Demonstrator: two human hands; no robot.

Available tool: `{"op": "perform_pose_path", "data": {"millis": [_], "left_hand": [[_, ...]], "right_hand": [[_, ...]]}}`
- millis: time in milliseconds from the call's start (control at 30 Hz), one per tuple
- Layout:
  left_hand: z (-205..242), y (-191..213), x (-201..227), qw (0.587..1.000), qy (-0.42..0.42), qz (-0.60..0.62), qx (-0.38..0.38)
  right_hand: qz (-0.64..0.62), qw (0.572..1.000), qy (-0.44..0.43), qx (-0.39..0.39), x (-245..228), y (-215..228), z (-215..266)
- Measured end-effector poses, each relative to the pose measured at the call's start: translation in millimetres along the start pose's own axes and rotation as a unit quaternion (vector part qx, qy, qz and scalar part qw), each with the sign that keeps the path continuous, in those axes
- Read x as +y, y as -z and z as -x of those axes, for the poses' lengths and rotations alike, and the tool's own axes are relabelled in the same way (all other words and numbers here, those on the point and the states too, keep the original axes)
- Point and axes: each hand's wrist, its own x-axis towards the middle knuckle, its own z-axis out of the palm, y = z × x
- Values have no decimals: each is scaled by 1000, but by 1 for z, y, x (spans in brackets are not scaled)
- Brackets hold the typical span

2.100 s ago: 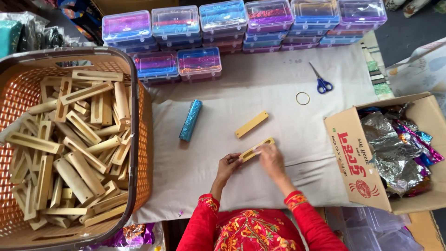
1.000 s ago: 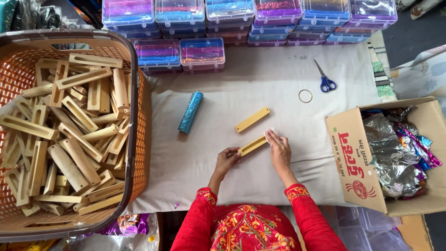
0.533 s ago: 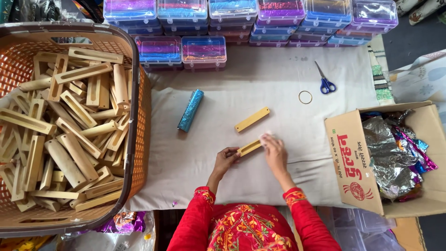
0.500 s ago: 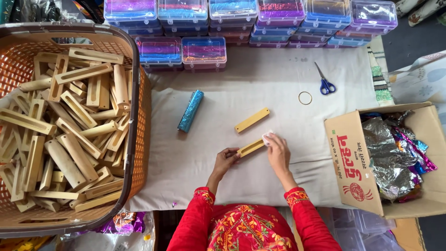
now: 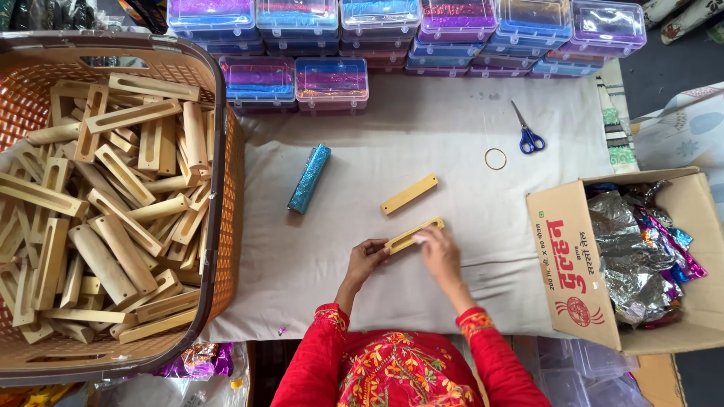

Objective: The recorder is seen assembling, wrapping, and organizing small wooden components, possibly for instruments or toys.

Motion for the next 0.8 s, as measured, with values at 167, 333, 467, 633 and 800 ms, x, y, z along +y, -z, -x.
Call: {"op": "perform_pose_path", "data": {"millis": [167, 333, 467, 633, 800], "left_hand": [[5, -3, 9, 1000, 8, -4, 6], [3, 0, 8, 1000, 16, 2, 1], [9, -5, 13, 1000, 18, -6, 11], [7, -3, 13, 1000, 11, -21, 10], [5, -1, 9, 1000, 16, 8, 8]], "right_hand": [[-29, 997, -72, 28, -12, 11, -9], [-27, 997, 47, 47, -50, -19, 18], [64, 997, 39, 24, 2, -26, 15], [66, 993, -41, 89, 30, -12, 3], [54, 998, 31, 22, -24, -35, 27]]}}
